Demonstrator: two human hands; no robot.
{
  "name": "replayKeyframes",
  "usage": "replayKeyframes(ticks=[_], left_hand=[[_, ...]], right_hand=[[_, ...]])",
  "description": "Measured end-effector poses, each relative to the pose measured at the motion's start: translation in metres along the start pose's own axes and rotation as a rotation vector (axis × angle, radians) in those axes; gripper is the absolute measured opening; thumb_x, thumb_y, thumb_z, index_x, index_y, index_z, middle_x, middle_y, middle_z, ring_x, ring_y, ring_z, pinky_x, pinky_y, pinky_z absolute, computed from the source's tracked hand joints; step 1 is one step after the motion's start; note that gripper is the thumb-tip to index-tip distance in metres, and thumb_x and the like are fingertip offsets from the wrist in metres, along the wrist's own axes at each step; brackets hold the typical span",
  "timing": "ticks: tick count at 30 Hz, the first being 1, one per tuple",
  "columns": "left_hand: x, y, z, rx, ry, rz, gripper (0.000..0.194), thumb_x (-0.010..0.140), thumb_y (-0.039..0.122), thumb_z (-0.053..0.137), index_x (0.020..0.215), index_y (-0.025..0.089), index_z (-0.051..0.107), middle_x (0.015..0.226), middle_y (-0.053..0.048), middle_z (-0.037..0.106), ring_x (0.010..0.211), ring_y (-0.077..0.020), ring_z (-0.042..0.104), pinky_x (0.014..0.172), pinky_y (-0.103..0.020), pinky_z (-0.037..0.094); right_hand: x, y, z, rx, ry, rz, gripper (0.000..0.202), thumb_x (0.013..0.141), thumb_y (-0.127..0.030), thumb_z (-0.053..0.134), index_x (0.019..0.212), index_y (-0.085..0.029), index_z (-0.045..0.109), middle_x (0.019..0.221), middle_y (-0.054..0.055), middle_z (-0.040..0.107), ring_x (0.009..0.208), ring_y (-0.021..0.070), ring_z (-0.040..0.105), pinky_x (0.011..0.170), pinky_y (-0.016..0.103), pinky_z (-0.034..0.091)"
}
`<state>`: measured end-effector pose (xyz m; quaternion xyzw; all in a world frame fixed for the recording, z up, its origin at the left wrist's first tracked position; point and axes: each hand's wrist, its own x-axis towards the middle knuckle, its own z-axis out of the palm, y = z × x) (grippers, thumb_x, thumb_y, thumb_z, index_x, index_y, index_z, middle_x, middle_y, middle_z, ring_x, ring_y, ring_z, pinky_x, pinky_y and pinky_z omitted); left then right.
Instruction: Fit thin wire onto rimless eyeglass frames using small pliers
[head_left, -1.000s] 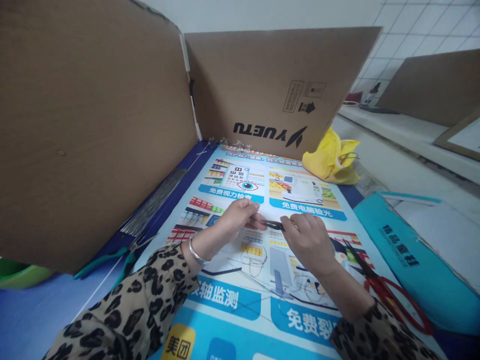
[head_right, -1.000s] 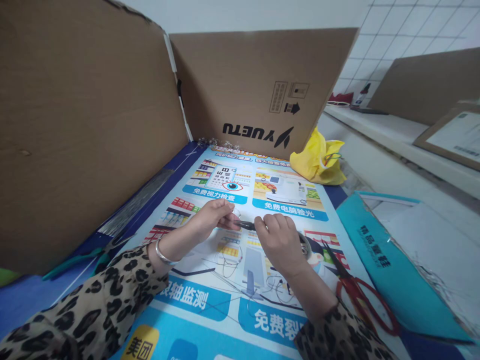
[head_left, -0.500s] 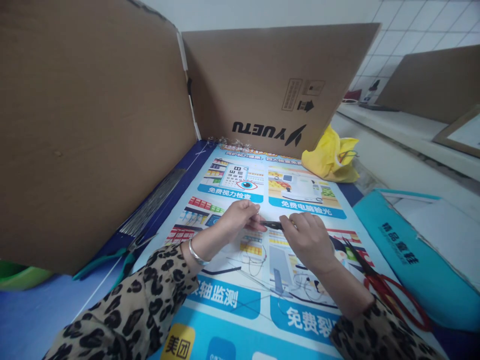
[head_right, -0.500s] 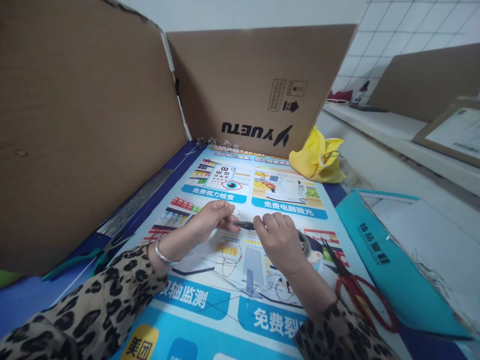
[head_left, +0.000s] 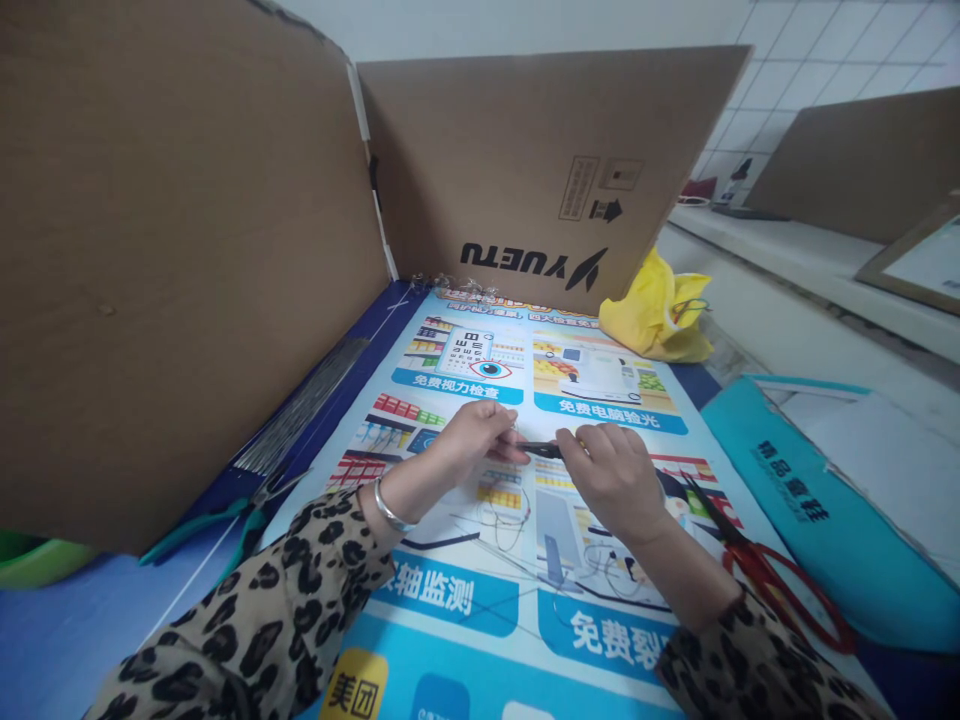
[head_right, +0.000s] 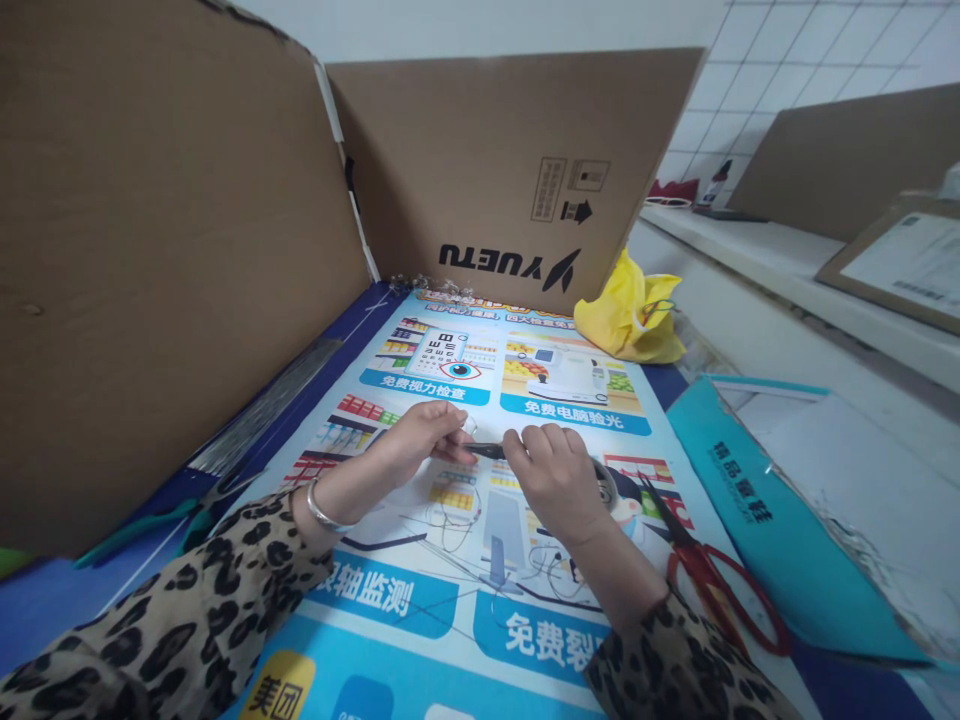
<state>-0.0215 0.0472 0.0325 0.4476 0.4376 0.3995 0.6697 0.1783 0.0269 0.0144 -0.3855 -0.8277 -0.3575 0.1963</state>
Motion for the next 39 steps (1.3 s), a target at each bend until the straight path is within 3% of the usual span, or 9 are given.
replayKeyframes(ticks=[24,32,39], left_hand=[[-0.0045,0.0016,0.0052,0.013,-0.001,0.052,0.019,0.082,0.030,0.053,0.072,0.015,0.046,0.063,0.003,0.058,0.050,-0.0122,0.064,0.059,-0.026,0.050],[-0.0051,0.0060,0.0078,0.043,0.046,0.032,0.014,0.084,0.022,0.049,0.073,0.015,0.044,0.062,0.002,0.056,0.048,-0.0128,0.063,0.056,-0.025,0.050],[-0.0042,0.0048,0.0066,0.025,0.047,0.031,0.018,0.081,0.027,0.054,0.073,0.015,0.044,0.062,0.002,0.057,0.048,-0.0123,0.063,0.054,-0.024,0.050]], right_hand=[[0.0004,-0.0019,0.0014,0.052,-0.048,0.027,0.015,0.084,-0.016,0.048,0.090,-0.017,0.062,0.067,0.004,0.051,0.068,0.0161,0.039,0.064,0.032,0.026],[0.0013,-0.0011,0.0010,0.003,-0.023,0.014,0.014,0.084,-0.017,0.050,0.091,-0.017,0.062,0.069,0.004,0.052,0.070,0.0167,0.039,0.064,0.033,0.026],[0.0006,-0.0010,0.0016,0.021,-0.018,0.016,0.014,0.083,-0.017,0.050,0.091,-0.017,0.062,0.069,0.004,0.051,0.070,0.0165,0.039,0.064,0.033,0.025]])
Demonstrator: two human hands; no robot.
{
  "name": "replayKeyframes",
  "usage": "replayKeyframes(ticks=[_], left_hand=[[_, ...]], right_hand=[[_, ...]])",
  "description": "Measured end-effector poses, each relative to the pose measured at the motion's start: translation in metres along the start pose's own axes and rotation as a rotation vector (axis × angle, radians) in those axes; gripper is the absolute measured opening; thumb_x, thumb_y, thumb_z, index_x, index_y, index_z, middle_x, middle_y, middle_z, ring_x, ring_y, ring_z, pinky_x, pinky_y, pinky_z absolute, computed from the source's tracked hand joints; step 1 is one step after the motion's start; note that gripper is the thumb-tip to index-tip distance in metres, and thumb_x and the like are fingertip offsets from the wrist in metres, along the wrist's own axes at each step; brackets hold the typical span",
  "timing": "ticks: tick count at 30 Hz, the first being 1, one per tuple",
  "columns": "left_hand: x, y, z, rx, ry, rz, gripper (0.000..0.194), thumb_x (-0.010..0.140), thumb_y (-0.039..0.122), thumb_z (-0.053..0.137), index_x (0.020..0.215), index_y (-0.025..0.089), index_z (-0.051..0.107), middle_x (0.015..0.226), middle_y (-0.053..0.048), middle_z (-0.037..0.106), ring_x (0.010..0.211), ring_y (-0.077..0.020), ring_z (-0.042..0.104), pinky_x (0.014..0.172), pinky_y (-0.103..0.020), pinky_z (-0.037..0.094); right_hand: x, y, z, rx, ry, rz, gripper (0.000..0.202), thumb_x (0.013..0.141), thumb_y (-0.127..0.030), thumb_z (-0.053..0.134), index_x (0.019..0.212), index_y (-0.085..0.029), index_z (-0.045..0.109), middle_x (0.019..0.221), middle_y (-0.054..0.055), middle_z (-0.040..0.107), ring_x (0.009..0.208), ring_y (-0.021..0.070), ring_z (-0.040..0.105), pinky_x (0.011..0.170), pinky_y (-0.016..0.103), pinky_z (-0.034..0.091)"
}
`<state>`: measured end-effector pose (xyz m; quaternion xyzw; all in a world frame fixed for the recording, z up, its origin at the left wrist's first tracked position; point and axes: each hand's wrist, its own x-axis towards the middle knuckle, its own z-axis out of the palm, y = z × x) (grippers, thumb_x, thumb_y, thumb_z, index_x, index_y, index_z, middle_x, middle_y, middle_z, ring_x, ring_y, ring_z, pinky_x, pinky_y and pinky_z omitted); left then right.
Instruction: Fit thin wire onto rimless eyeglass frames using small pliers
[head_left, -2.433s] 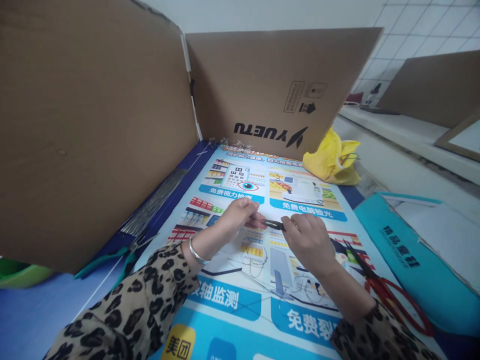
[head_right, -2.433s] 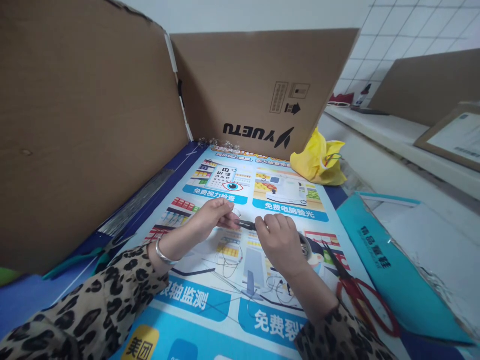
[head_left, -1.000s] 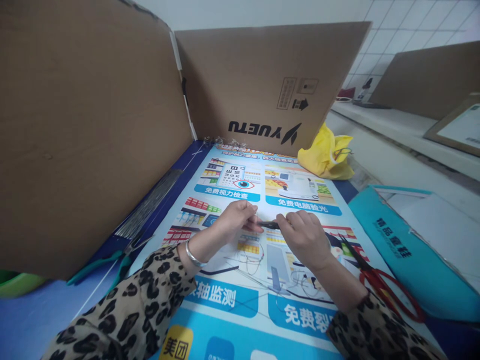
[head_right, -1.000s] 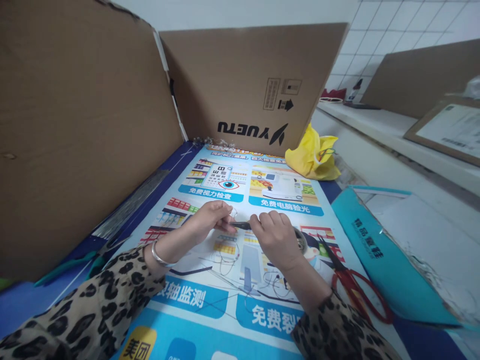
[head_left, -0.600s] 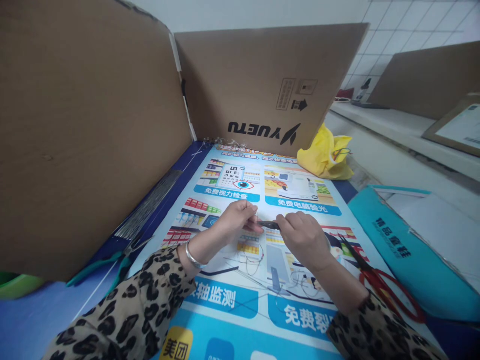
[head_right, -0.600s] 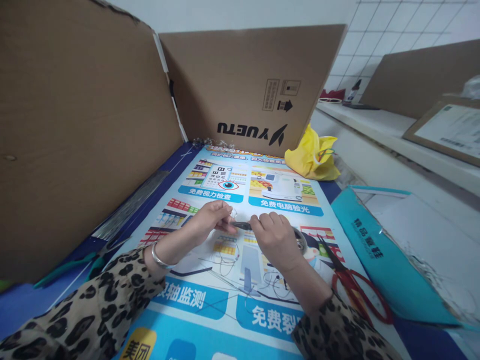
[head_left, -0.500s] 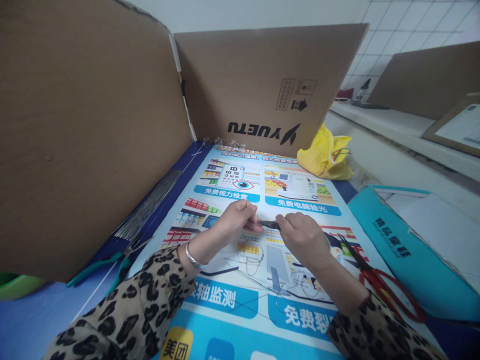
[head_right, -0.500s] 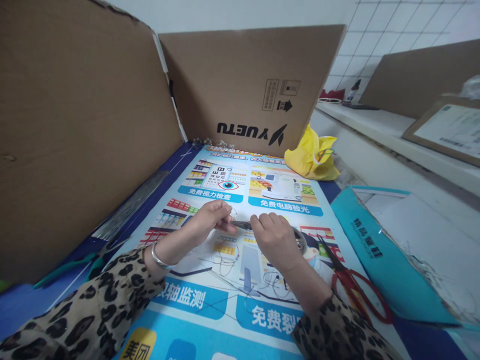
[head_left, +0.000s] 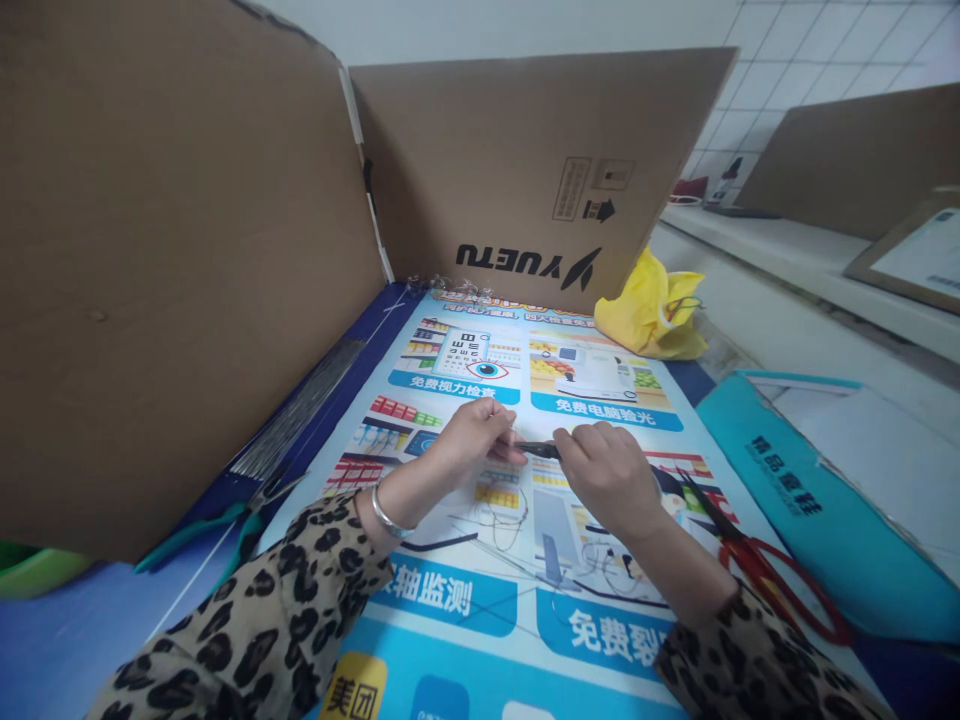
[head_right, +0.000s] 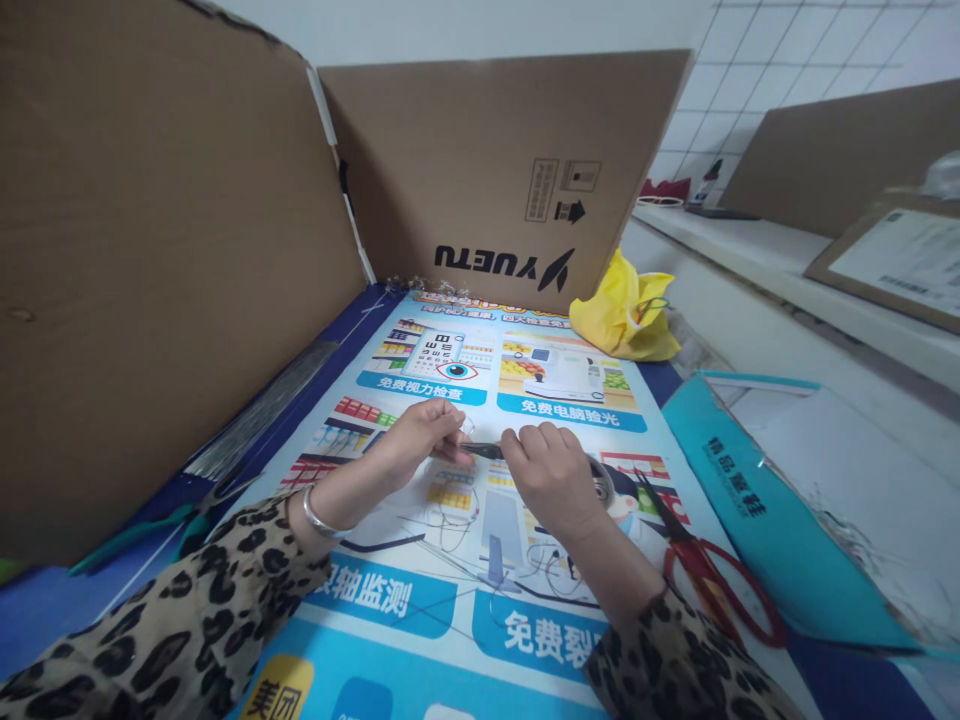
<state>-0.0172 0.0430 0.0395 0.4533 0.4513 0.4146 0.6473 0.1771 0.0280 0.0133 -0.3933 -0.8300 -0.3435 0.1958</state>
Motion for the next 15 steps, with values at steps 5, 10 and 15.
replayKeyframes(ticks=[5,10,15], left_hand=[[0.0002,-0.0003,0.0000,-0.001,-0.002,-0.010,0.019,0.081,0.028,0.056,0.072,0.015,0.045,0.063,0.001,0.058,0.047,-0.0122,0.063,0.054,-0.024,0.050],[-0.0001,-0.0007,-0.0002,0.016,-0.013,-0.008,0.015,0.083,0.024,0.051,0.073,0.015,0.044,0.064,0.001,0.058,0.049,-0.0128,0.064,0.055,-0.024,0.050],[-0.0006,-0.0011,-0.0001,0.025,-0.012,-0.006,0.015,0.083,0.024,0.050,0.073,0.015,0.044,0.064,0.002,0.058,0.048,-0.0125,0.064,0.055,-0.024,0.050]], right_hand=[[-0.0006,0.0008,0.0015,0.012,0.001,0.000,0.015,0.084,-0.016,0.049,0.091,-0.018,0.062,0.068,0.004,0.050,0.070,0.0166,0.038,0.063,0.033,0.025],[-0.0005,0.0015,0.0014,-0.019,0.007,-0.018,0.013,0.084,-0.017,0.050,0.091,-0.017,0.062,0.069,0.004,0.051,0.069,0.0165,0.038,0.064,0.034,0.025],[0.0001,0.0016,0.0009,-0.029,0.015,-0.022,0.012,0.084,-0.017,0.050,0.090,-0.017,0.061,0.068,0.003,0.050,0.069,0.0165,0.038,0.064,0.034,0.024]])
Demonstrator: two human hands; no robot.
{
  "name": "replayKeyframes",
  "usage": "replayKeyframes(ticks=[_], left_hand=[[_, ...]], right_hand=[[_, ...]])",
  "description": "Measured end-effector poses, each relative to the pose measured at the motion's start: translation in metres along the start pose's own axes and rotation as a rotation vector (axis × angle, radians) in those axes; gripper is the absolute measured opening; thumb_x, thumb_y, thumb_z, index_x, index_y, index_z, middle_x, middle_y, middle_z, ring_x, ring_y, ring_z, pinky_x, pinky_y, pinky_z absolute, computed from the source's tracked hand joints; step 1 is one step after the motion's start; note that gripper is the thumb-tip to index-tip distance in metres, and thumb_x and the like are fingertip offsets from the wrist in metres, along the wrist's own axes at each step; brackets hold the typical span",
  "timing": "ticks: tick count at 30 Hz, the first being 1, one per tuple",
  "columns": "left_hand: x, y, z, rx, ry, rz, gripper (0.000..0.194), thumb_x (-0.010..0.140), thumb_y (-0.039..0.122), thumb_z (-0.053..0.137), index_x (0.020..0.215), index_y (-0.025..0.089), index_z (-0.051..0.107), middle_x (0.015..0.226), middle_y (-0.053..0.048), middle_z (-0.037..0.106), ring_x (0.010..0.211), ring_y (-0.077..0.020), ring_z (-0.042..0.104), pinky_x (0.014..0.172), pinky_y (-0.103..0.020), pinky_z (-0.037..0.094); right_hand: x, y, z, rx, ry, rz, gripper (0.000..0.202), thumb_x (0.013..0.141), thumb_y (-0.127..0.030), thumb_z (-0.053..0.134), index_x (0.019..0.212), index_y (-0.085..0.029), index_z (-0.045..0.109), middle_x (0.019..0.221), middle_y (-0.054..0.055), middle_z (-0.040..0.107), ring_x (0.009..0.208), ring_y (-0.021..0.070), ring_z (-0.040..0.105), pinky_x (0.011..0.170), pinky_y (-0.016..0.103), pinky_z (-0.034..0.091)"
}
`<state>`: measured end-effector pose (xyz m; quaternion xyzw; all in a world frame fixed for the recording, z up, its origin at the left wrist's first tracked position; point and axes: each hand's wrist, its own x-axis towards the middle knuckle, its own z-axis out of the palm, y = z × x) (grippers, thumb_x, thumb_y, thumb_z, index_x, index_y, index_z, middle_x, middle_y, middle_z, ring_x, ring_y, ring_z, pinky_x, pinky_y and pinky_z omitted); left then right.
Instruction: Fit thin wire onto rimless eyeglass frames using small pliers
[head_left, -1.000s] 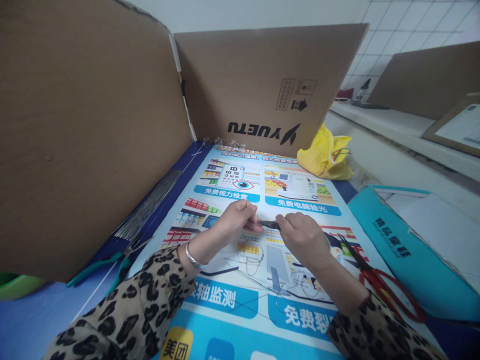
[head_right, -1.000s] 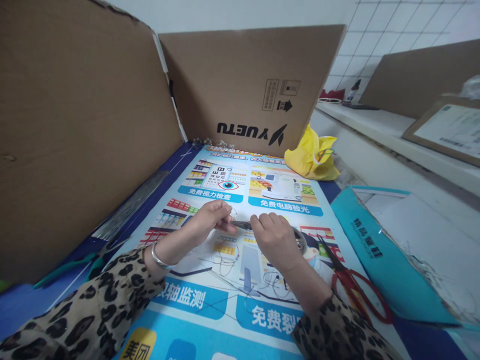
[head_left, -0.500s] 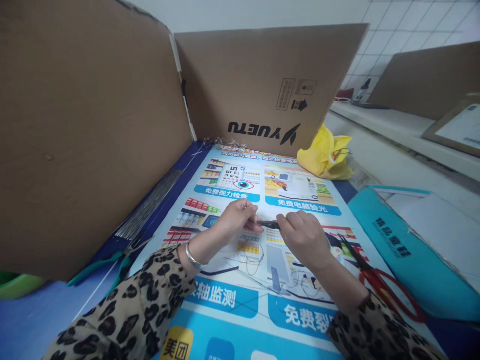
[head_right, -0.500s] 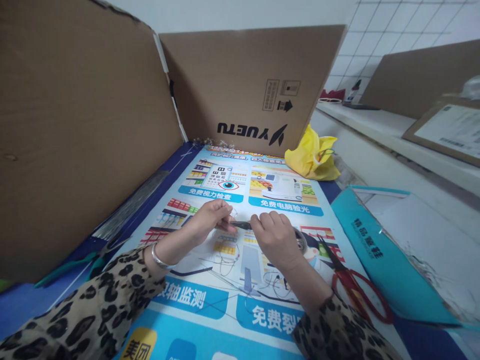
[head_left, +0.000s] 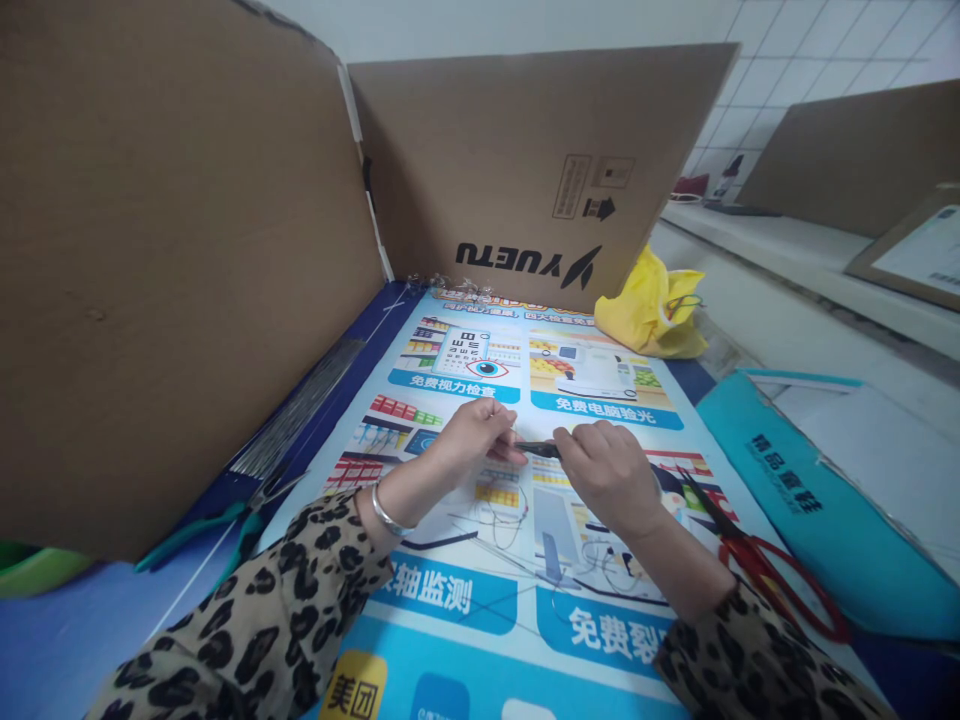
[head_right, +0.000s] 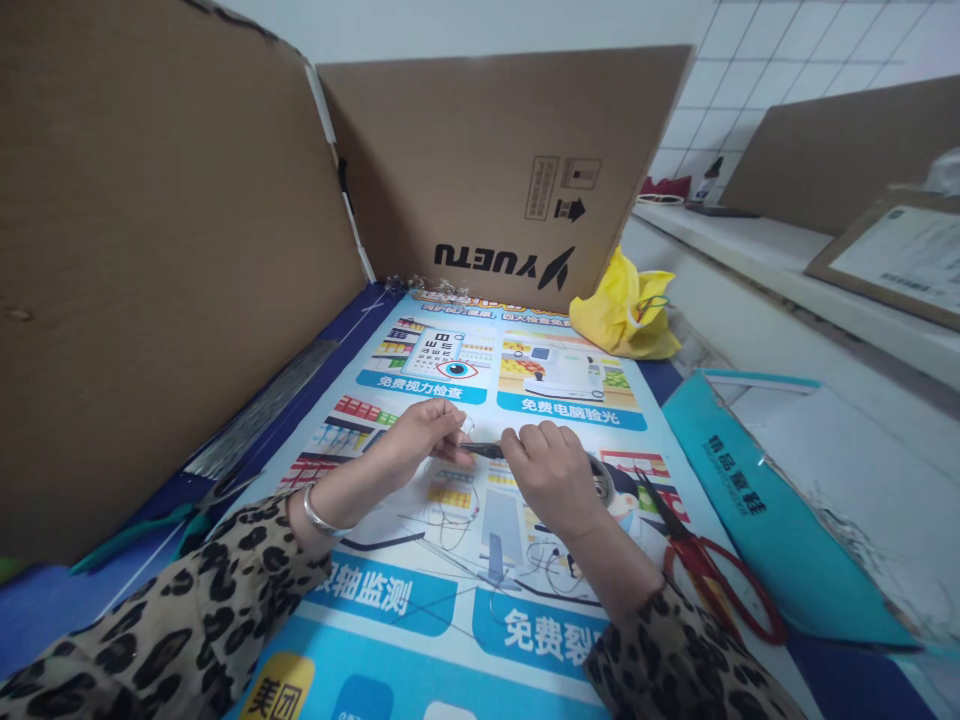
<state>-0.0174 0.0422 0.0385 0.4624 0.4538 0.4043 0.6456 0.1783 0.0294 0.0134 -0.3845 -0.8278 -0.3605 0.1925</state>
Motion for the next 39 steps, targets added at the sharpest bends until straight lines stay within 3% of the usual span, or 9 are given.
replayKeyframes(ticks=[9,16,21,29,39], left_hand=[[0.000,0.002,0.003,0.019,0.074,0.079,0.013,0.084,0.020,0.048,0.072,0.016,0.043,0.060,0.002,0.059,0.046,-0.0108,0.061,0.054,-0.023,0.048],[0.005,-0.004,-0.005,0.164,0.007,0.321,0.015,0.084,0.028,0.049,0.076,0.016,0.044,0.062,0.002,0.060,0.053,-0.0117,0.062,0.057,-0.025,0.049],[0.003,-0.004,-0.011,0.305,-0.049,0.461,0.018,0.086,0.033,0.046,0.079,0.016,0.046,0.068,0.000,0.063,0.059,-0.0112,0.063,0.064,-0.025,0.048],[0.000,0.000,-0.014,0.364,-0.083,0.536,0.018,0.088,0.033,0.043,0.080,0.016,0.046,0.071,-0.002,0.064,0.065,-0.0118,0.063,0.068,-0.027,0.049],[-0.004,0.004,-0.014,0.436,-0.107,0.556,0.017,0.088,0.029,0.043,0.080,0.016,0.049,0.073,-0.003,0.065,0.068,-0.0117,0.063,0.070,-0.027,0.049]], right_hand=[[0.003,-0.004,-0.002,0.048,-0.059,0.067,0.019,0.084,-0.015,0.047,0.066,-0.019,0.054,0.063,0.003,0.048,0.066,0.0165,0.037,0.063,0.032,0.024],[0.004,-0.005,0.000,0.185,-0.132,0.122,0.016,0.081,-0.017,0.051,0.066,-0.018,0.055,0.064,0.002,0.054,0.065,0.0152,0.045,0.061,0.029,0.027],[0.003,-0.007,0.002,0.295,-0.261,0.210,0.014,0.082,-0.022,0.051,0.070,-0.019,0.057,0.069,0.001,0.059,0.067,0.0135,0.052,0.058,0.027,0.028],[0.014,-0.007,-0.010,0.501,-0.582,0.335,0.018,0.087,-0.030,0.045,0.080,-0.020,0.058,0.082,0.003,0.062,0.074,0.0148,0.058,0.059,0.025,0.033],[0.015,-0.001,-0.010,0.724,-0.651,0.363,0.025,0.088,-0.036,0.041,0.081,-0.021,0.059,0.081,0.002,0.063,0.072,0.0147,0.058,0.062,0.024,0.037]])
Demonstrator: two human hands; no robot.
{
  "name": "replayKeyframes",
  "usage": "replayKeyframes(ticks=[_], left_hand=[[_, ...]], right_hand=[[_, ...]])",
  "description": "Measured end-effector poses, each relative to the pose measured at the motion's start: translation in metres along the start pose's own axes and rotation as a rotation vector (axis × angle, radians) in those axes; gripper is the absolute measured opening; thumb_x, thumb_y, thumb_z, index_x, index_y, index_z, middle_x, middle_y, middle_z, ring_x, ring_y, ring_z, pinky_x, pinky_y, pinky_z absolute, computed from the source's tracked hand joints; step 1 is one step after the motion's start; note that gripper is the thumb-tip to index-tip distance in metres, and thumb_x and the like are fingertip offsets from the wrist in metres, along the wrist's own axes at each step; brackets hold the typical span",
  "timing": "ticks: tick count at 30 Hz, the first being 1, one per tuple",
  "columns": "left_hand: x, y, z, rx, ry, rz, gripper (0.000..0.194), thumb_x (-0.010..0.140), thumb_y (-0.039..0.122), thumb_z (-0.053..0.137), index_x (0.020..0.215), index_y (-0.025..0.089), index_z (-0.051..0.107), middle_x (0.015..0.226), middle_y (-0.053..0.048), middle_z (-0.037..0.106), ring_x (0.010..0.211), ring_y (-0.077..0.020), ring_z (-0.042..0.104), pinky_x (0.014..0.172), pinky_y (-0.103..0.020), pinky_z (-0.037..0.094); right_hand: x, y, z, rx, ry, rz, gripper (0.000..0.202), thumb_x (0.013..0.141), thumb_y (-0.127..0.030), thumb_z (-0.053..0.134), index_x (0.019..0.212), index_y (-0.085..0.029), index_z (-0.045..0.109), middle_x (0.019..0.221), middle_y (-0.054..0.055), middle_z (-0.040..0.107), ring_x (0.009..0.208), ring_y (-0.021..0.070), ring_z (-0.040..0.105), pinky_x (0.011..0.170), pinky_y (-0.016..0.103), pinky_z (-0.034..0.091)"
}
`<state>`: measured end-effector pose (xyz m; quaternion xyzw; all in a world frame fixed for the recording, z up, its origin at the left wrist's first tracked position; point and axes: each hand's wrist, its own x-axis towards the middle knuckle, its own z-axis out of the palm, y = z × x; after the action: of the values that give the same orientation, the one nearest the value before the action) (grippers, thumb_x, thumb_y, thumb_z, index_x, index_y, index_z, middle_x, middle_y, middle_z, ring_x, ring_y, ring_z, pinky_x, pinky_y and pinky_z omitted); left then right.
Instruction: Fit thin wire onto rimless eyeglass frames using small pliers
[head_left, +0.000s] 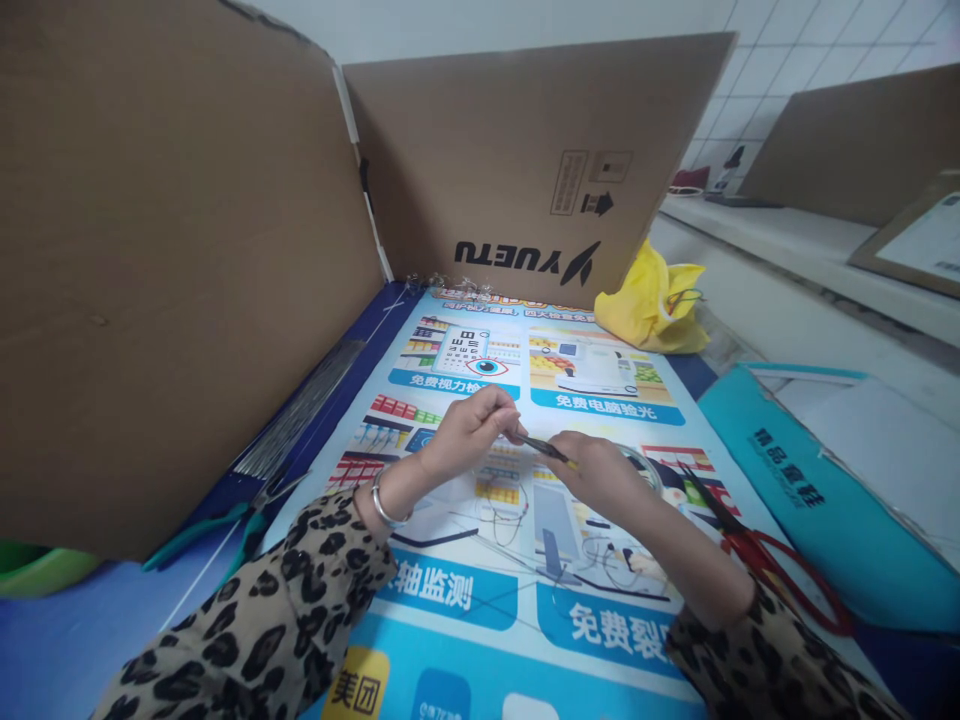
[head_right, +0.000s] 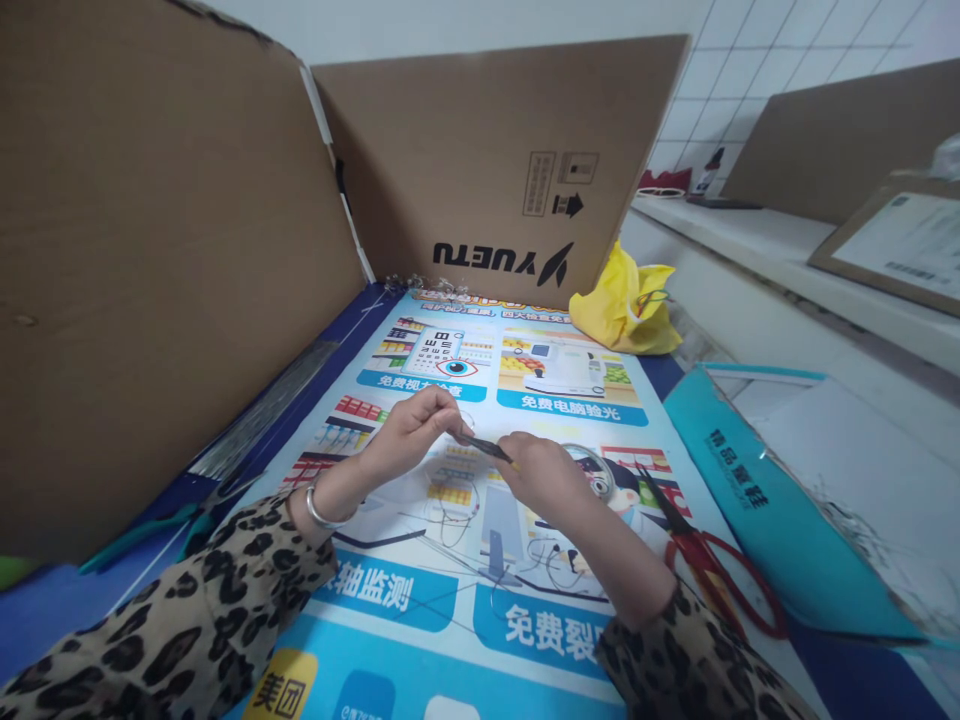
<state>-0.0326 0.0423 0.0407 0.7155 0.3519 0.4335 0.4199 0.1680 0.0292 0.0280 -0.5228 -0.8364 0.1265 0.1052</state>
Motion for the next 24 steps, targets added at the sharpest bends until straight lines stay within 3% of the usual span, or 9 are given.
replayKeyframes(ticks=[3,10,16,19,24], left_hand=[[0.003,-0.002,0.001,0.000,-0.005,-0.075,0.016,0.087,0.030,0.044,0.079,0.016,0.048,0.074,-0.003,0.065,0.068,-0.0118,0.064,0.069,-0.026,0.049],[0.011,-0.013,0.000,-0.113,-0.021,-0.392,0.016,0.085,0.030,0.046,0.077,0.017,0.043,0.071,-0.003,0.065,0.062,-0.0129,0.066,0.056,-0.022,0.047],[0.010,-0.011,-0.004,-0.033,-0.110,-0.249,0.016,0.084,0.029,0.048,0.075,0.016,0.047,0.070,-0.001,0.063,0.062,-0.0111,0.065,0.061,-0.022,0.048],[0.010,-0.011,-0.004,-0.123,-0.124,-0.309,0.015,0.085,0.028,0.047,0.075,0.016,0.045,0.066,-0.001,0.065,0.062,-0.0112,0.065,0.059,-0.021,0.048],[0.010,-0.014,-0.002,-0.233,-0.118,-0.463,0.015,0.085,0.028,0.044,0.075,0.018,0.041,0.055,0.000,0.064,0.048,-0.0107,0.062,0.048,-0.018,0.044]], right_hand=[[0.001,0.002,0.003,-0.021,-0.012,0.005,0.025,0.089,-0.036,0.040,0.080,-0.020,0.059,0.081,0.003,0.062,0.071,0.0142,0.057,0.060,0.024,0.036],[0.001,0.003,0.015,-0.332,0.195,-0.025,0.020,0.086,-0.029,0.044,0.080,-0.018,0.060,0.083,0.007,0.060,0.086,0.0210,0.055,0.072,0.030,0.036],[0.003,0.006,0.016,-0.031,0.066,-0.022,0.022,0.087,-0.034,0.043,0.076,-0.020,0.056,0.078,0.003,0.057,0.073,0.0147,0.054,0.063,0.025,0.038],[0.002,0.009,0.018,-0.092,0.205,-0.041,0.019,0.085,-0.029,0.044,0.081,-0.019,0.059,0.081,0.004,0.058,0.079,0.0166,0.054,0.068,0.027,0.038],[-0.003,0.006,0.017,-0.423,0.462,-0.210,0.018,0.085,-0.019,0.045,0.084,-0.017,0.063,0.077,0.007,0.057,0.080,0.0192,0.049,0.073,0.032,0.033]])
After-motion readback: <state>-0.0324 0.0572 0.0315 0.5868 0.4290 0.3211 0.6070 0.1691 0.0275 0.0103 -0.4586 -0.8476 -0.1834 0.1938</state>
